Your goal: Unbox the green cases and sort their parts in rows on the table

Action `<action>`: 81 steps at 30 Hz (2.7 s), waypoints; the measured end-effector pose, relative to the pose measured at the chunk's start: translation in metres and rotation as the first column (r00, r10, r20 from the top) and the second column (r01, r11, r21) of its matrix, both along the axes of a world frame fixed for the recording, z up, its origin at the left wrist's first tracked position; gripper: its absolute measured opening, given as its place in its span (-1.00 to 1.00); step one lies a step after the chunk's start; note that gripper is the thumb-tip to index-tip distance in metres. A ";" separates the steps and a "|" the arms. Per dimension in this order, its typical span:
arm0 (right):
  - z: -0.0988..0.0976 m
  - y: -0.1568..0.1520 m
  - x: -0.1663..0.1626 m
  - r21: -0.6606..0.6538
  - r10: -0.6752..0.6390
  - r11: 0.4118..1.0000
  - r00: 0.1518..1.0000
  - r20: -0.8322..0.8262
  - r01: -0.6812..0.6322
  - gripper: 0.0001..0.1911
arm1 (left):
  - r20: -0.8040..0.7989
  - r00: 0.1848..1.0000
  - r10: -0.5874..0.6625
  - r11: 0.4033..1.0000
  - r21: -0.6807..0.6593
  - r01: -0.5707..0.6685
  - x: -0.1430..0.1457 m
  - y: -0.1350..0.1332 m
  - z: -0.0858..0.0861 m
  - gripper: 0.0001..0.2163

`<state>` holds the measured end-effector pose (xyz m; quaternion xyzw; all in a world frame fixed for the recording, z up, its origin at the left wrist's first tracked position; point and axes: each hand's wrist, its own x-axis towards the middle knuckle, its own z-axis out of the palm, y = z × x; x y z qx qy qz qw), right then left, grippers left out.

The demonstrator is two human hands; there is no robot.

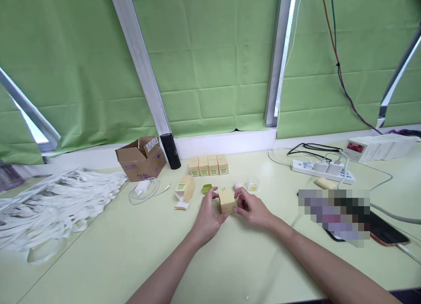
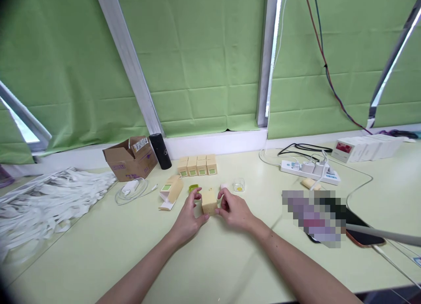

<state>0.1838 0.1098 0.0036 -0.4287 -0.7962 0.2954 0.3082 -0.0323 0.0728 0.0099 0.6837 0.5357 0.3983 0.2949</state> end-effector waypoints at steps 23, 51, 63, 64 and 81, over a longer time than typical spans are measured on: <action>0.073 0.001 0.004 0.081 -0.025 0.994 0.887 -0.460 0.070 -0.70 | -0.048 0.982 0.183 0.967 0.190 -0.171 0.017 0.005 0.000 -0.59; 0.036 -0.032 -0.016 0.418 -0.029 0.901 0.978 -0.205 0.114 -0.42 | -0.339 0.871 0.356 0.440 0.883 0.164 0.013 0.006 0.023 -0.54; 0.027 -0.036 -0.022 0.512 -0.050 0.853 0.993 -0.111 0.101 -0.41 | -0.359 0.853 0.379 0.438 0.882 0.177 0.011 -0.001 0.022 -0.59; 0.027 -0.036 -0.022 0.511 -0.057 0.854 0.993 -0.101 0.100 -0.41 | -0.364 0.849 0.384 0.434 0.882 0.182 0.012 -0.001 0.021 -0.60; 0.017 -0.031 -0.030 0.408 -0.153 0.898 0.986 -0.062 0.165 -0.41 | -0.418 0.871 0.259 0.634 0.754 0.173 0.009 0.002 0.012 -0.55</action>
